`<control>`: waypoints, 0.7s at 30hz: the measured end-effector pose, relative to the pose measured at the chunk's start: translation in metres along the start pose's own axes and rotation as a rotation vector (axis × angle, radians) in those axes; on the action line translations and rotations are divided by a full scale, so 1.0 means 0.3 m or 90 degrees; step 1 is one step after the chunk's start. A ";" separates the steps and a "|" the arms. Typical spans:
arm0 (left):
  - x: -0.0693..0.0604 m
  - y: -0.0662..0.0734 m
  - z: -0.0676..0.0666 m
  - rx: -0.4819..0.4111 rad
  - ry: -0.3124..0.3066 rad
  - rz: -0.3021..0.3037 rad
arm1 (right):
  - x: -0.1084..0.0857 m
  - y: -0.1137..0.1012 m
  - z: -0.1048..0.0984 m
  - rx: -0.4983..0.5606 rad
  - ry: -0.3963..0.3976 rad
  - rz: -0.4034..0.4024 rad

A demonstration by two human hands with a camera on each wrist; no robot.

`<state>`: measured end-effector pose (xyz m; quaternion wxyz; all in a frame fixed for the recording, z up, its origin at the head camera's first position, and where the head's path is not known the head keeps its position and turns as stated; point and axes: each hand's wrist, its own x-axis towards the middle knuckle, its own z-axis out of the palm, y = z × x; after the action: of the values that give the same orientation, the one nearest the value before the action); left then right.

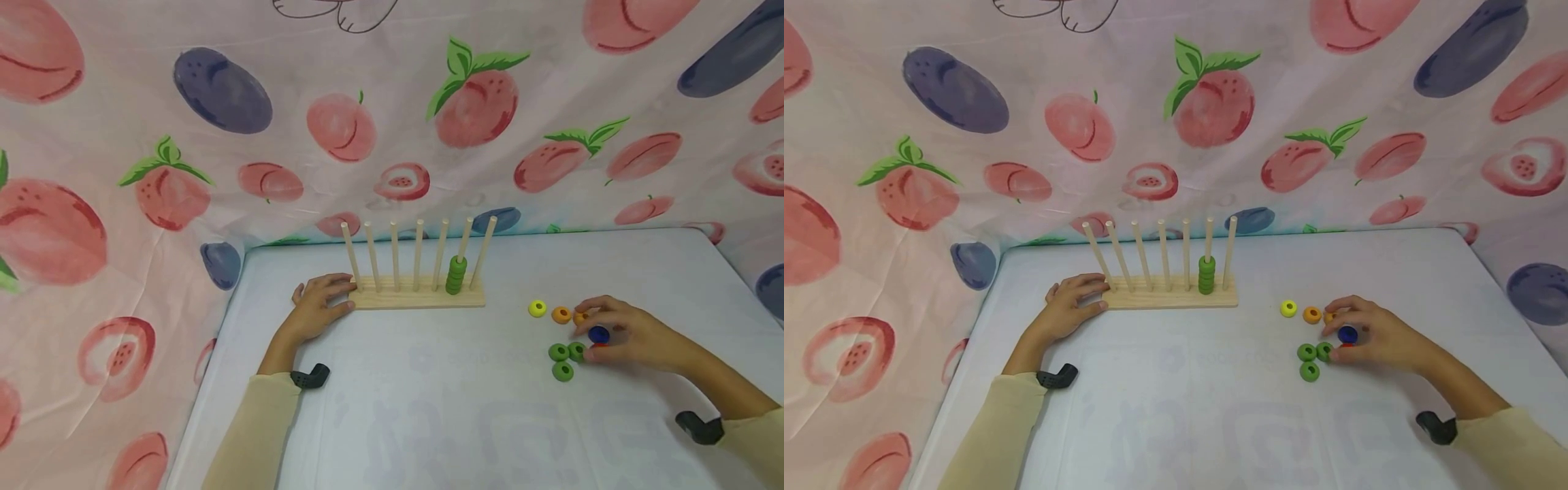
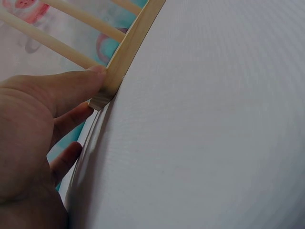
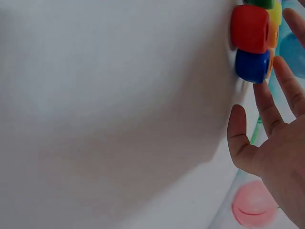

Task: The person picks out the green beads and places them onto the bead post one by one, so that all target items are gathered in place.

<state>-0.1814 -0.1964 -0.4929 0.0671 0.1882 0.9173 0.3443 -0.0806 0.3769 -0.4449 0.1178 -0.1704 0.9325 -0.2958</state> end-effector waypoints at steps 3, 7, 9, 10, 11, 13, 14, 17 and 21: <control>0.001 0.000 0.000 0.000 -0.001 -0.002 | -0.003 0.005 0.011 -0.001 0.006 -0.007; 0.002 0.000 -0.001 0.000 -0.001 -0.002 | -0.004 0.012 0.025 0.009 0.014 -0.020; 0.002 0.000 -0.001 0.000 0.000 -0.001 | -0.003 0.016 0.032 0.000 0.019 -0.027; 0.002 0.000 -0.001 0.000 0.001 0.000 | -0.002 0.018 0.035 -0.010 0.023 -0.029; 0.001 0.001 -0.001 0.001 0.002 0.001 | -0.002 0.021 0.038 -0.021 0.024 -0.035; 0.001 0.001 -0.001 0.002 0.004 0.001 | -0.001 0.026 0.043 -0.042 0.030 -0.039; 0.000 0.001 0.000 0.003 0.005 0.003 | 0.000 0.028 0.044 -0.053 0.034 -0.037; 0.000 0.001 0.000 0.002 0.007 0.002 | 0.000 0.033 0.048 -0.063 0.035 -0.038; 0.000 0.004 0.000 -0.002 0.007 0.002 | 0.000 0.037 0.050 -0.070 0.039 -0.042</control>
<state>-0.1813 -0.1957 -0.4921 0.0618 0.1874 0.9168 0.3471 -0.0785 0.3777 -0.4634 0.0699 -0.1980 0.9443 -0.2533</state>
